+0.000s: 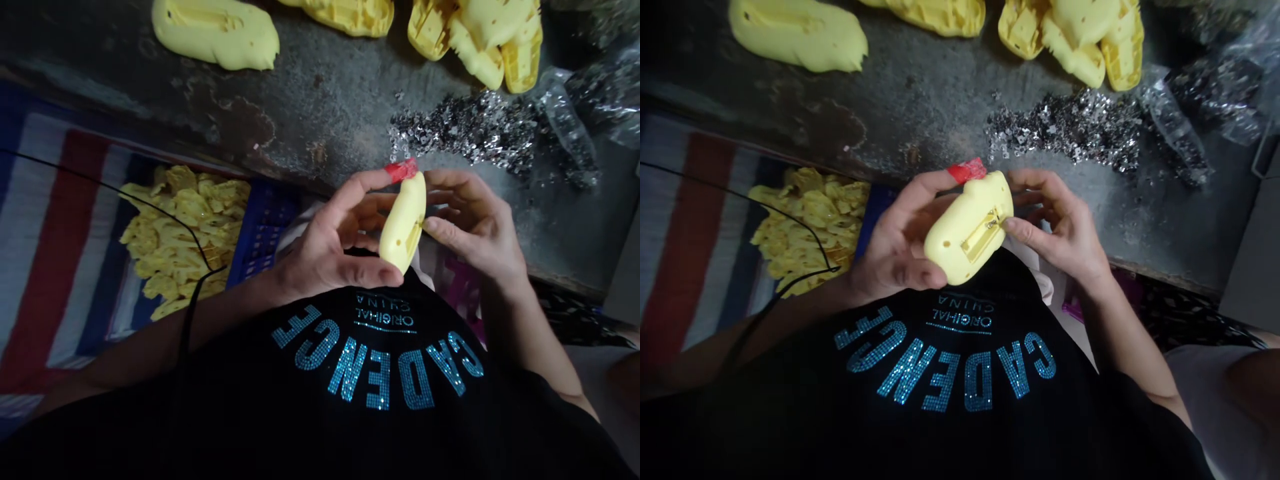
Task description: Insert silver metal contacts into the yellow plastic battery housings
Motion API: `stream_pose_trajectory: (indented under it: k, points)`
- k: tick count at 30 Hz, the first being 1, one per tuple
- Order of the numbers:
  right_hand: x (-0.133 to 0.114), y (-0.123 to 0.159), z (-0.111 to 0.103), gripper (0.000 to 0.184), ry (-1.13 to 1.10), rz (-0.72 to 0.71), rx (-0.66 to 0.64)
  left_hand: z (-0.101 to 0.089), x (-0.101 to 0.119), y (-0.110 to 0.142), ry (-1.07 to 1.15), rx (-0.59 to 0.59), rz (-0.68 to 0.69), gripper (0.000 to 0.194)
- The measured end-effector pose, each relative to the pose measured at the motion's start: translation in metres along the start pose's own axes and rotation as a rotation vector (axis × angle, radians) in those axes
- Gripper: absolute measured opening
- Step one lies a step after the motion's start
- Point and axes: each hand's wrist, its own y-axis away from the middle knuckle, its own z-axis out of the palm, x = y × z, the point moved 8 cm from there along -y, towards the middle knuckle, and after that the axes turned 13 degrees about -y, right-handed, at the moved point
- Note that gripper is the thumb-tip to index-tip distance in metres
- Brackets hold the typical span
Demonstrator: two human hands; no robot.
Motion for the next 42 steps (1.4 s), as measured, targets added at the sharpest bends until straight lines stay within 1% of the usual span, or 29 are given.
stream_pose_trajectory:
  k: [2,4,7,9,10,12,14,15,17,19,21,24,25,27,29,30,32,33,34,35,36,38,39,42]
  points:
    - [0.003,-0.003,0.004,0.059,-0.08,0.04,-0.053,0.003,0.006,-0.002,-0.086,-0.008,0.03,0.099]
    - [0.003,-0.005,0.004,0.061,-0.105,0.038,-0.061,0.009,0.011,-0.005,-0.151,-0.023,0.086,0.101]
    - [0.006,-0.004,0.003,0.064,-0.096,0.003,-0.064,0.02,0.019,-0.008,-0.26,-0.049,0.171,0.104]
    - [0.01,0.0,0.001,0.065,-0.077,-0.048,-0.047,0.026,0.022,-0.009,-0.345,-0.056,0.195,0.105]
    - [0.012,0.004,0.0,0.065,-0.068,-0.087,-0.022,0.028,0.022,-0.01,-0.381,-0.058,0.18,0.106]
    - [0.014,0.013,-0.005,0.065,-0.05,-0.177,0.067,0.031,0.025,-0.011,-0.417,-0.049,0.169,0.115]
    - [0.015,0.025,-0.01,0.061,-0.04,-0.246,0.18,0.03,0.025,-0.011,-0.449,-0.021,0.147,0.123]
    - [0.017,0.03,-0.011,0.058,-0.036,-0.262,0.225,0.029,0.025,-0.012,-0.475,-0.016,0.141,0.123]
    - [0.02,0.039,-0.013,0.056,-0.043,-0.299,0.295,0.03,0.023,-0.013,-0.529,-0.037,0.157,0.118]
    - [0.021,0.044,-0.014,0.061,-0.051,-0.35,0.337,0.033,0.021,-0.015,-0.555,-0.086,0.216,0.112]
    - [0.022,0.046,-0.015,0.067,-0.034,-0.388,0.365,0.034,0.021,-0.016,-0.564,-0.109,0.285,0.113]
    - [0.022,0.044,-0.016,0.065,0.014,-0.395,0.365,0.035,0.026,-0.018,-0.6,-0.126,0.346,0.112]
    - [0.021,0.043,-0.016,0.064,0.006,-0.39,0.354,0.034,0.029,-0.018,-0.62,-0.123,0.351,0.108]
    - [0.018,0.038,-0.016,0.063,-0.047,-0.361,0.33,0.031,0.035,-0.017,-0.672,-0.111,0.339,0.092]
    - [0.014,0.028,-0.014,0.063,-0.102,-0.302,0.303,0.021,0.038,-0.013,-0.681,-0.065,0.284,0.074]
    - [0.013,0.02,-0.011,0.063,-0.112,-0.268,0.287,0.013,0.035,-0.01,-0.642,-0.032,0.237,0.068]
    - [0.009,-0.004,0.001,0.062,-0.081,-0.216,0.226,-0.01,0.023,0.002,-0.462,0.051,0.105,0.059]
    - [0.007,-0.018,0.01,0.059,-0.051,-0.205,0.179,-0.024,0.014,0.01,-0.357,0.104,0.034,0.057]
    - [0.003,-0.033,0.022,0.056,-0.021,-0.207,0.126,-0.04,0.007,0.02,-0.258,0.182,-0.01,0.059]
    - [-0.001,-0.048,0.037,0.053,0.008,-0.22,0.065,-0.055,0.004,0.031,-0.221,0.26,-0.013,0.065]
    - [-0.006,-0.062,0.052,0.05,0.032,-0.238,0.003,-0.067,0.002,0.041,-0.193,0.309,-0.013,0.075]
    - [-0.015,-0.084,0.083,0.048,0.06,-0.273,-0.101,-0.085,0.001,0.06,-0.141,0.335,-0.013,0.086]
    - [-0.019,-0.092,0.097,0.048,0.063,-0.284,-0.141,-0.09,0.002,0.068,-0.109,0.323,-0.016,0.086]
    - [-0.028,-0.105,0.128,0.049,0.045,-0.3,-0.217,-0.101,0.011,0.083,-0.042,0.293,0.002,0.071]
